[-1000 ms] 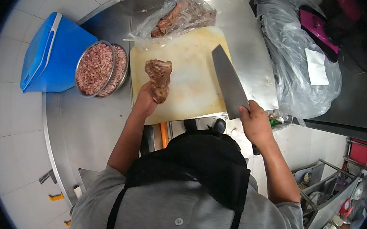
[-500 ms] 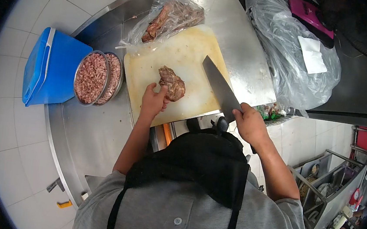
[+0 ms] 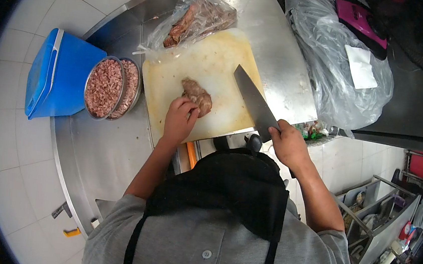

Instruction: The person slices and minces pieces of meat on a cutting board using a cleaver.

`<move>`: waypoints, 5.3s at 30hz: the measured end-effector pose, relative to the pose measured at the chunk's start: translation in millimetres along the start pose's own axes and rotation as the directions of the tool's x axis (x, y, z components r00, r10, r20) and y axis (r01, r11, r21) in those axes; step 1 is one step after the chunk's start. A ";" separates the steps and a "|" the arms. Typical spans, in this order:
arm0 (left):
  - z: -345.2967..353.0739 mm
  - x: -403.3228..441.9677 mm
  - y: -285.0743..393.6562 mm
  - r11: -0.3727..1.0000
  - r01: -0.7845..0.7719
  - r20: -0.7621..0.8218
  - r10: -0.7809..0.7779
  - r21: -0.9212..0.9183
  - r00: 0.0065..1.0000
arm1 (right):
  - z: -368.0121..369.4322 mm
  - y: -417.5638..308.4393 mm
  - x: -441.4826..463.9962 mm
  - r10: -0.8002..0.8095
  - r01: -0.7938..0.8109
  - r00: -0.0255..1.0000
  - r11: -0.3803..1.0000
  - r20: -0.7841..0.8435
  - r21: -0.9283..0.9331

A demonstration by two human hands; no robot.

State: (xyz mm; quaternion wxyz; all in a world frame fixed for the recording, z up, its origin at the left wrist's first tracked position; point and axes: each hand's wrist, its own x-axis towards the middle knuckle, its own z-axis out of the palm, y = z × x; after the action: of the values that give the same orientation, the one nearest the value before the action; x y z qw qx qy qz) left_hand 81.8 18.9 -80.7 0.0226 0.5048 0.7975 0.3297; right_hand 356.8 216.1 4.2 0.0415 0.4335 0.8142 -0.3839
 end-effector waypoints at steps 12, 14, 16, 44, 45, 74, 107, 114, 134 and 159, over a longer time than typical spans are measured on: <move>-34.8 64.1 -18.1 0.995 0.100 0.313 -0.087 -0.027 0.946 | -3.3 -4.0 4.2 -0.011 0.013 0.999 0.997 0.031 -0.080; -39.9 47.5 -8.4 0.962 0.266 0.244 -0.274 0.064 0.930 | -4.4 -4.0 3.4 0.004 -0.001 0.999 0.996 0.035 -0.086; -41.4 22.1 3.2 0.937 0.331 0.320 -0.348 0.109 0.881 | 0.4 6.4 1.1 0.013 -0.011 1.000 0.997 0.021 -0.074; -17.6 29.7 6.8 0.848 0.527 0.493 -0.437 -0.054 0.752 | -0.1 -85.8 11.6 -0.184 0.333 0.928 0.803 0.325 -0.495; -18.4 31.1 6.2 0.777 0.617 0.549 -0.463 -0.127 0.696 | 13.9 -88.4 20.5 -0.218 0.342 0.927 0.824 0.304 -0.451; 15.5 16.3 -6.2 0.986 -0.146 0.007 0.147 -0.074 0.989 | 59.6 -99.8 77.1 -0.248 0.380 0.912 0.812 0.327 -0.444; 19.3 11.3 -4.1 0.982 -0.185 -0.069 0.183 -0.023 0.981 | 71.7 -107.1 69.6 -0.307 0.435 0.889 0.797 0.339 -0.418; 20.4 10.0 0.1 0.980 -0.197 -0.131 0.197 0.012 0.972 | -5.0 -129.0 20.5 -0.074 0.310 0.898 0.807 0.434 -0.503; 17.2 -10.9 -4.6 0.967 -0.193 -0.138 0.216 0.164 0.967 | 42.4 -90.7 88.7 -0.205 0.349 0.891 0.879 0.405 -0.324; 30.8 -7.6 -19.0 0.989 -0.122 -0.216 0.136 0.078 0.967 | 61.6 -124.5 77.7 -0.219 0.406 0.890 0.780 0.400 -0.477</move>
State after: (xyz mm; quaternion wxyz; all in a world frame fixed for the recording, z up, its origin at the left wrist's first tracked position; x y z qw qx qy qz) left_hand 81.9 23.0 -117.5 -0.1038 0.5164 0.7706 0.3588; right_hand 200.5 186.7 3.2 0.2310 0.1911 0.9325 -0.2015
